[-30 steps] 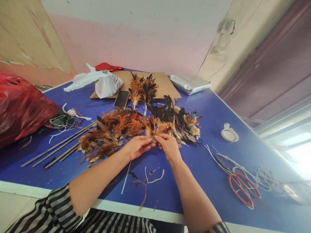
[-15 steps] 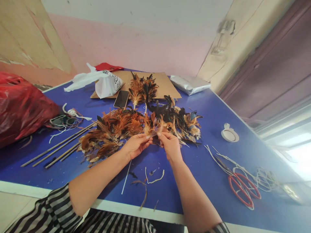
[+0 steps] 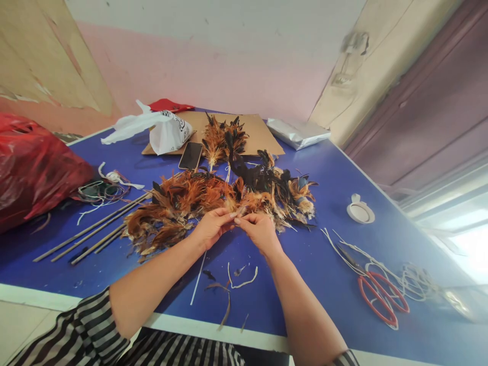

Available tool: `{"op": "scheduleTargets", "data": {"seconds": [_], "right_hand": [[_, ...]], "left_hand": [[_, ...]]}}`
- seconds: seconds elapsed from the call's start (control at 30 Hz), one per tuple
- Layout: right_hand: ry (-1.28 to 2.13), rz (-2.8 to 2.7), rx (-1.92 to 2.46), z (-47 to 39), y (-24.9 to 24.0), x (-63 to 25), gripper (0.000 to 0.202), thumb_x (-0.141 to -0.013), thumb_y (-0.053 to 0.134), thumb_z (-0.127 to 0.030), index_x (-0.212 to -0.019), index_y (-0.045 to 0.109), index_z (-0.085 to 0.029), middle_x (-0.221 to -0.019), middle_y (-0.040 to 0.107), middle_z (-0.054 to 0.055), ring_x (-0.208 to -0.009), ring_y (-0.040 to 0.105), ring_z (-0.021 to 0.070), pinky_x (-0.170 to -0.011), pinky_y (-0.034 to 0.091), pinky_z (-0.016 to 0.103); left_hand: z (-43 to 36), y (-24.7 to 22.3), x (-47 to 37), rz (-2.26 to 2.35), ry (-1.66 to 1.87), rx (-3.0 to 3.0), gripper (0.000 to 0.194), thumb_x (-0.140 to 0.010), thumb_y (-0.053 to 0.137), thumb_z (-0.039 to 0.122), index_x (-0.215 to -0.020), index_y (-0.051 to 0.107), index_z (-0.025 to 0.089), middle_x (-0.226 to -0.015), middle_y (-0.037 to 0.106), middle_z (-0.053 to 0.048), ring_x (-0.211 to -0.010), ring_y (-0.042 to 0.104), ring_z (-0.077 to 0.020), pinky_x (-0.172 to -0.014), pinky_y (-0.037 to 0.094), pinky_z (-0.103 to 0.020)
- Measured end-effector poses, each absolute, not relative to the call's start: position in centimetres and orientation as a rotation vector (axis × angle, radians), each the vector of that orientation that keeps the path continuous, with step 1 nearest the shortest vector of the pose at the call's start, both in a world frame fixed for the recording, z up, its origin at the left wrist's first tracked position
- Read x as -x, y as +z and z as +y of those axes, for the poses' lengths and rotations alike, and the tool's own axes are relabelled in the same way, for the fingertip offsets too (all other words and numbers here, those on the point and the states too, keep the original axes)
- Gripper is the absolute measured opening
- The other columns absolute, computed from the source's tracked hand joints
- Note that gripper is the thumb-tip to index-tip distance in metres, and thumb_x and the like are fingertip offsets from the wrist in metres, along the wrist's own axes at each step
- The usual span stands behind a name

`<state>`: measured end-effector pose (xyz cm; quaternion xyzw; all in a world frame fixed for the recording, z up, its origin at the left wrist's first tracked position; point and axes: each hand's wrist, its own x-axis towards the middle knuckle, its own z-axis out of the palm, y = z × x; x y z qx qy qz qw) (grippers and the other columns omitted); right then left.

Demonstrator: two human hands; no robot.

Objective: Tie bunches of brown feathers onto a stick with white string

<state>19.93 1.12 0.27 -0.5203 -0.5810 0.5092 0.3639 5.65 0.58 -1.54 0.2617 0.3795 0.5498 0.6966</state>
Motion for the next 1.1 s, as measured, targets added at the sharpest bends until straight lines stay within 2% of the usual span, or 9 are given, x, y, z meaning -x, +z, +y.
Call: {"op": "scheduleTargets", "data": {"seconds": [0.2, 0.33, 0.47, 0.63, 0.83, 1.0, 1.1], "right_hand": [[1.534, -1.446, 1.310, 1.60, 0.08, -20.63, 0.034, -0.060, 0.069, -0.044, -0.054, 0.056, -0.014, -0.044, 0.045, -0.004, -0.037, 0.035, 0.0044, -0.038, 0.022, 0.020], [1.616, -1.461, 1.280, 1.60, -0.19, -20.58, 0.033, -0.062, 0.067, -0.046, -0.060, 0.059, -0.013, -0.045, 0.044, -0.005, -0.037, 0.033, 0.0038, -0.037, 0.021, 0.020], [1.433, -1.513, 1.318, 1.45, -0.28, -20.18, 0.034, -0.061, 0.067, -0.046, -0.058, 0.056, -0.015, -0.042, 0.040, -0.006, -0.037, 0.030, 0.0044, -0.037, 0.020, 0.020], [1.439, -1.314, 1.159, 1.52, 0.08, -19.93, 0.031, -0.058, 0.072, -0.037, -0.074, 0.056, -0.016, -0.057, 0.055, -0.003, -0.042, 0.037, 0.0051, -0.039, 0.026, 0.020], [1.375, -1.260, 1.120, 1.54, 0.47, -20.18, 0.025, -0.062, 0.069, -0.034, -0.063, 0.055, -0.014, -0.052, 0.057, -0.001, -0.041, 0.036, 0.0052, -0.042, 0.027, 0.021], [1.174, -1.476, 1.265, 1.52, 0.54, -20.60, 0.022, -0.065, 0.065, -0.035, -0.067, 0.061, -0.014, -0.063, 0.063, 0.003, -0.054, 0.050, 0.0113, -0.056, 0.039, 0.025], [1.042, -1.605, 1.328, 1.57, 0.58, -20.82, 0.022, -0.067, 0.062, -0.035, -0.069, 0.062, -0.014, -0.065, 0.063, 0.003, -0.060, 0.052, 0.0137, -0.060, 0.040, 0.027]], "left_hand": [[0.22, -0.91, -5.86, 0.721, 1.178, -0.610, 0.021, -0.055, 0.075, 0.020, -0.071, 0.066, 0.009, -0.072, 0.067, -0.005, -0.064, 0.059, -0.0092, -0.066, 0.045, -0.021], [0.22, -0.82, -5.76, 0.657, 1.119, -0.593, 0.018, -0.056, 0.075, 0.019, -0.067, 0.065, 0.009, -0.064, 0.065, -0.004, -0.056, 0.057, -0.0082, -0.062, 0.045, -0.020], [0.48, -1.04, -5.61, 0.693, 1.161, -0.510, 0.014, -0.056, 0.074, 0.014, -0.063, 0.063, 0.009, -0.061, 0.063, -0.002, -0.055, 0.056, -0.0065, -0.057, 0.044, -0.017], [0.47, -1.11, -5.59, 0.713, 1.156, -0.492, 0.010, -0.059, 0.072, 0.011, -0.063, 0.063, 0.009, -0.061, 0.063, -0.002, -0.053, 0.056, -0.0056, -0.054, 0.043, -0.016], [0.20, -1.00, -5.54, 0.754, 1.017, -0.522, 0.007, -0.067, 0.065, 0.010, -0.074, 0.065, 0.009, -0.069, 0.066, -0.006, -0.058, 0.060, -0.0079, -0.052, 0.046, -0.015], [0.28, -0.95, -5.19, 0.761, 0.919, -0.556, 0.011, -0.070, 0.064, 0.015, -0.079, 0.066, 0.009, -0.077, 0.068, -0.010, -0.066, 0.064, -0.0121, -0.055, 0.049, -0.016], [0.27, -1.09, -5.14, 0.796, 0.897, -0.606, 0.013, -0.066, 0.068, 0.017, -0.077, 0.066, 0.009, -0.076, 0.068, -0.010, -0.064, 0.064, -0.0124, -0.056, 0.049, -0.017]]}}
